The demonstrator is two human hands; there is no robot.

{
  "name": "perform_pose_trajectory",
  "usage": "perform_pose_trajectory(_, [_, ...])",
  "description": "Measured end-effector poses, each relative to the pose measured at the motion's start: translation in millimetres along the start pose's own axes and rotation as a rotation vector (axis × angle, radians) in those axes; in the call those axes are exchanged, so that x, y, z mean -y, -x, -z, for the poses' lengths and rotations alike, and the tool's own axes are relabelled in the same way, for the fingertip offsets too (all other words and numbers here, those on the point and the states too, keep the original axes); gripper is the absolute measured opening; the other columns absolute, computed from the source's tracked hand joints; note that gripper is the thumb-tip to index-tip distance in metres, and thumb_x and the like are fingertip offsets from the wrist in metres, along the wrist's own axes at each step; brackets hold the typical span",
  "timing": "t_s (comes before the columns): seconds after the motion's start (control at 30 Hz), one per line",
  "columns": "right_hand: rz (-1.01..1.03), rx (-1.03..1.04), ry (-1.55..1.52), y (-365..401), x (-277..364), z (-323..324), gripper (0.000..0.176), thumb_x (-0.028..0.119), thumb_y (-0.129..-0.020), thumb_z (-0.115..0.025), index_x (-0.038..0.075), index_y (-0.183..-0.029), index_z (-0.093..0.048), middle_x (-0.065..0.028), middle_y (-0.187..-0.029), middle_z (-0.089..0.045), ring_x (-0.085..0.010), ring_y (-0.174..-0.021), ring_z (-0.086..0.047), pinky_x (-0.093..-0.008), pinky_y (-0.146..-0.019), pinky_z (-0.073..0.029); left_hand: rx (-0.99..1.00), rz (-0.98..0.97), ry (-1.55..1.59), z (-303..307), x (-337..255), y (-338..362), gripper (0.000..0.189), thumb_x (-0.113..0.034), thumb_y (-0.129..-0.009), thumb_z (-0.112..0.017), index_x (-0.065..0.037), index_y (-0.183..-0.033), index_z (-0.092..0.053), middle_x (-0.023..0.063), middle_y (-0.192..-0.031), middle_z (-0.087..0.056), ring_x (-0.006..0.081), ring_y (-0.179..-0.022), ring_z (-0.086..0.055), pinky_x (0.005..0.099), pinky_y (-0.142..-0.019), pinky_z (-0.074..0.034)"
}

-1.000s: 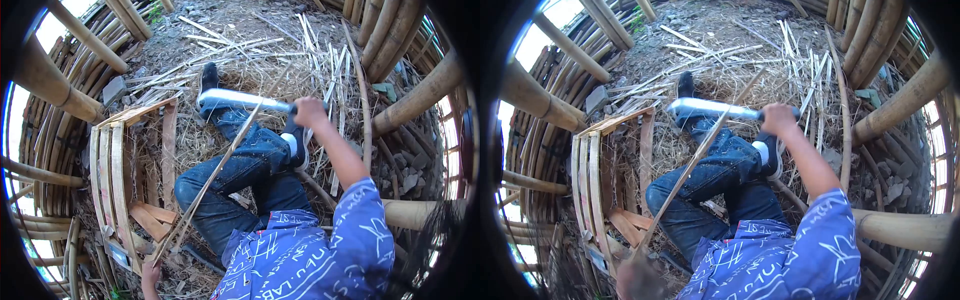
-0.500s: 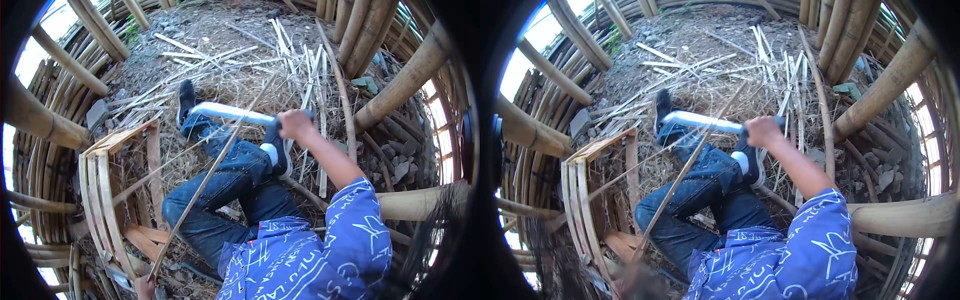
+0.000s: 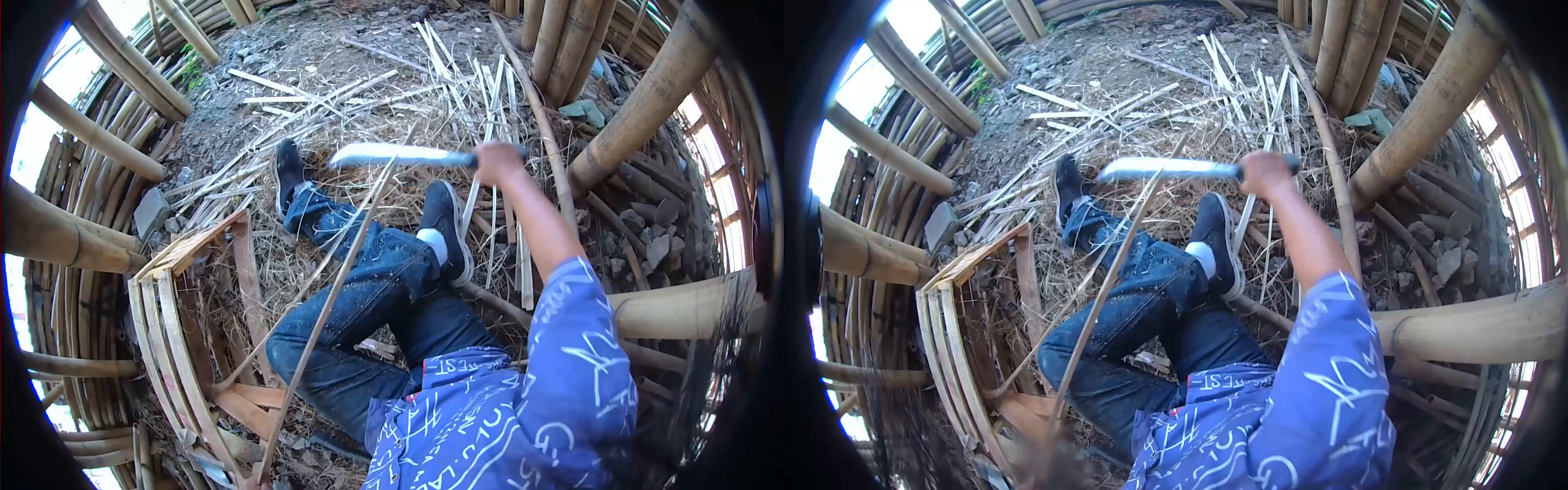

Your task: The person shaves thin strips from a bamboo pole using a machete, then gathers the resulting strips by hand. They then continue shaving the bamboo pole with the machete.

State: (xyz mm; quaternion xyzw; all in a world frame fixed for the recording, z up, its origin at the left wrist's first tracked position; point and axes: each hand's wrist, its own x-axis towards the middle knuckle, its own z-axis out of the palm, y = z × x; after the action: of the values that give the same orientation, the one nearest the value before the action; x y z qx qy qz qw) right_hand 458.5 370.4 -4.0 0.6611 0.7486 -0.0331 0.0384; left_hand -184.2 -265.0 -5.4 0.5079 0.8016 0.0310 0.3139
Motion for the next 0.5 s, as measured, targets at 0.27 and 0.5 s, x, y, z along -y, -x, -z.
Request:
perform_pose_trajectory(0.27, [0.276,0.119,0.088,31,50,22,0.029,0.026,-0.069,-0.068,0.008,-0.092,-0.070,-0.0159,-0.096,-0.070,-0.0303,-0.092,-0.068,-0.0416,-0.082,-0.055,0.160,0.296,0.029,-32,10,23,0.033,-0.024,-0.090,-0.060,-0.005,-0.117,-0.062,0.0204,-0.091,-0.068,0.0370,-0.090,-0.064,0.0436,-0.071,-0.049])
perform_pose_trajectory(0.5, [-0.322,-0.056,-0.097,-20,-12,11,0.029,0.022,-0.072,-0.064,0.002,-0.092,-0.071,-0.0203,-0.099,-0.069,-0.0326,-0.093,-0.068,-0.0417,-0.082,-0.054,0.004,0.249,-0.079,-35,9,63,0.026,-0.017,-0.087,-0.058,-0.002,-0.108,-0.066,0.0220,-0.084,-0.067,0.0376,-0.085,-0.066,0.0462,-0.072,-0.049])
